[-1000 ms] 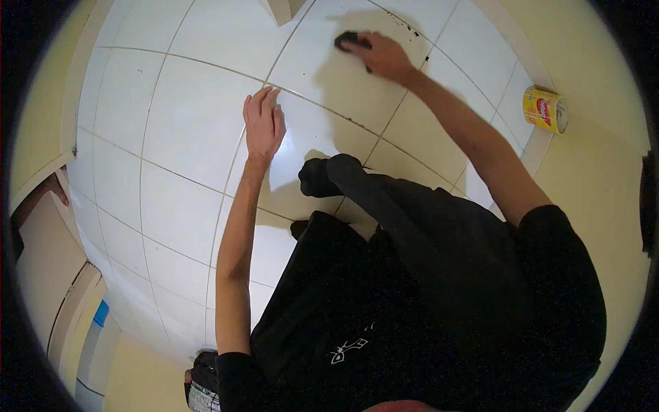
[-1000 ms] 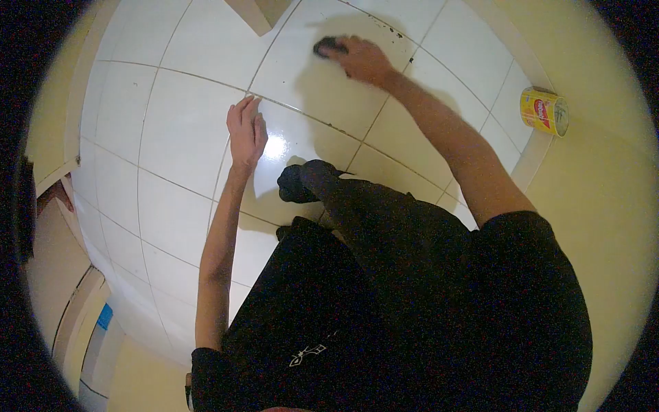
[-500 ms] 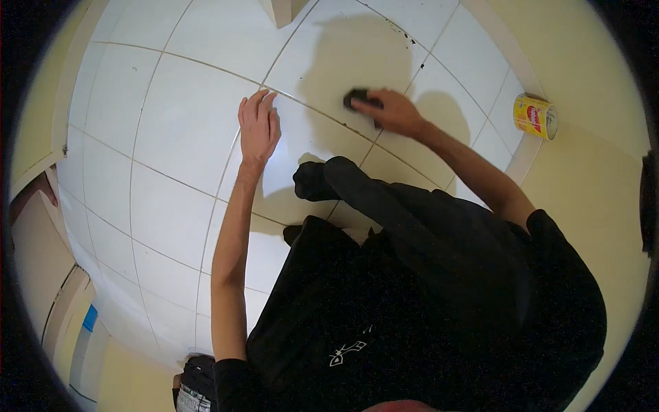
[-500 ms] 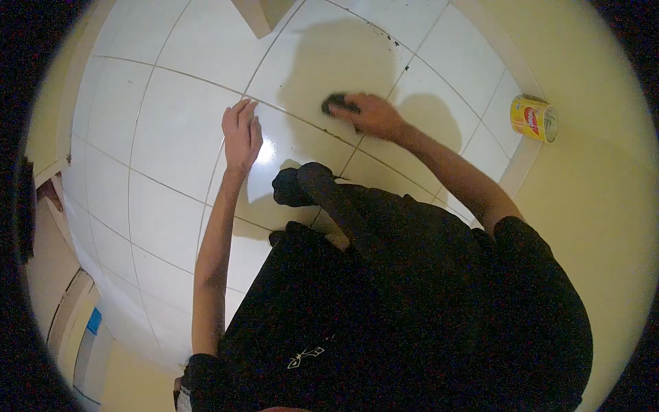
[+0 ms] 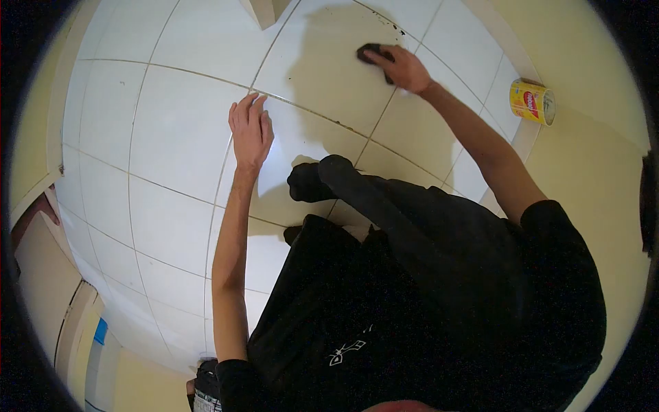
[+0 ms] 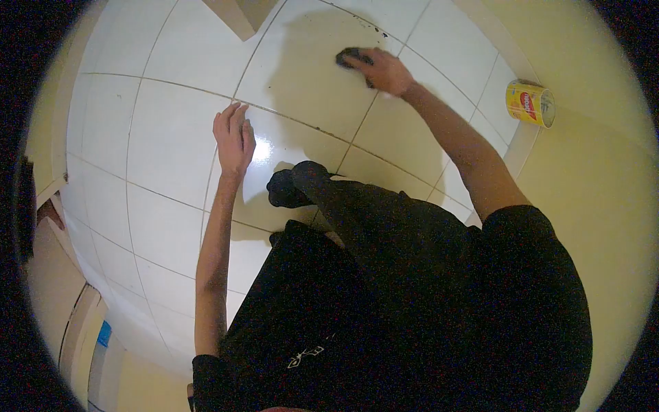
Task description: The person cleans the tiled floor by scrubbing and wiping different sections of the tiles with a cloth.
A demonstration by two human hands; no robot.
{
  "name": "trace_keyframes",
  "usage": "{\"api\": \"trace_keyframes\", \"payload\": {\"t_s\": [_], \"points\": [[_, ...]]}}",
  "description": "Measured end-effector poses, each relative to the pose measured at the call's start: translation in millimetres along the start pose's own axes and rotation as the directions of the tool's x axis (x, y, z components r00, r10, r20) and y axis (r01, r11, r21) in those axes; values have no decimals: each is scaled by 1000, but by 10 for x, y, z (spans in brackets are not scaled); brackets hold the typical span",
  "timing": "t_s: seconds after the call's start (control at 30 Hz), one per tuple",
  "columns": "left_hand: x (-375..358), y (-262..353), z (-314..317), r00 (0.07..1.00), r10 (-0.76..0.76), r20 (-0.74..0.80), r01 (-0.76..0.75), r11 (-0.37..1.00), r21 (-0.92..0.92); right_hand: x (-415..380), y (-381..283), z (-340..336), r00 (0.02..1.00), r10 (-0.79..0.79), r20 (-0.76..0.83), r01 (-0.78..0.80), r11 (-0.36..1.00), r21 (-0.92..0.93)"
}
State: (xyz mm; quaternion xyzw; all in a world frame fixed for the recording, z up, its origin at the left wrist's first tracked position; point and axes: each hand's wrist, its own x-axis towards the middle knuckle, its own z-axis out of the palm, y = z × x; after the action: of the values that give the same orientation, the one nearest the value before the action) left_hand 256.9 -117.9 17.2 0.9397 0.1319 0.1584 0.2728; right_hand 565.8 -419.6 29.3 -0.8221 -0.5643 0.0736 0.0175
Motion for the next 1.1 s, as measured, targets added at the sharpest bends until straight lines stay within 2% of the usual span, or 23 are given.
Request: {"api": "trace_keyframes", "payload": {"t_s": [0.03,0.1,0.2,0.3,0.37,0.4,0.43,0.53,0.57,0.67,0.77,0.83,0.9,0.97,1.0,1.1], "points": [[1,-1,-3,1000,0,0,0,1000,-3,16,91,-11,995,35,-96,-26,995,93],[-15,-7,6,1000,-3,-4,3,1000,-4,132,197,-117,986,127,-109,-125,992,27],[-12,-22,18,1000,-4,-13,4,1000,-10,219,229,-142,950,233,-207,-210,969,129],[-18,-40,25,1000,-7,-18,7,1000,-21,120,-27,-247,939,254,-232,-235,966,106],[-22,-44,30,1000,-13,-12,13,1000,-21,-87,-228,-148,952,175,-250,-140,979,151],[-26,-45,29,1000,-18,-11,18,1000,-18,-207,-332,-106,982,168,-88,-152,975,162],[-21,-45,27,1000,-22,-10,22,1000,-16,-369,-433,-113,994,41,-102,-22,982,187],[-19,-41,11,1000,-31,2,31,999,-33,-575,-733,-105,938,214,274,-303,888,346],[-13,-33,2,999,-32,6,32,999,-43,-883,-620,206,973,-214,-88,214,977,-8],[-2,-24,-1,999,-36,20,37,999,-38,-852,-428,221,966,-258,-25,259,964,54],[-9,-37,12,999,-26,20,27,999,-25,-657,-127,106,914,-382,140,368,923,116],[-11,-35,16,1000,-20,10,20,1000,-19,-558,36,46,945,-327,27,326,945,32],[-17,-27,15,1000,-19,7,19,1000,-15,-367,80,-174,985,-8,175,-23,984,176],[-11,-18,8,1000,-18,9,18,1000,-14,-234,177,-283,949,234,212,-279,936,214],[-3,-13,0,1000,-20,15,20,1000,-12,-234,301,-251,997,41,70,-47,995,86],[-12,-14,2,1000,-19,15,19,1000,-7,-182,411,-299,993,55,-109,-50,998,49]]}}
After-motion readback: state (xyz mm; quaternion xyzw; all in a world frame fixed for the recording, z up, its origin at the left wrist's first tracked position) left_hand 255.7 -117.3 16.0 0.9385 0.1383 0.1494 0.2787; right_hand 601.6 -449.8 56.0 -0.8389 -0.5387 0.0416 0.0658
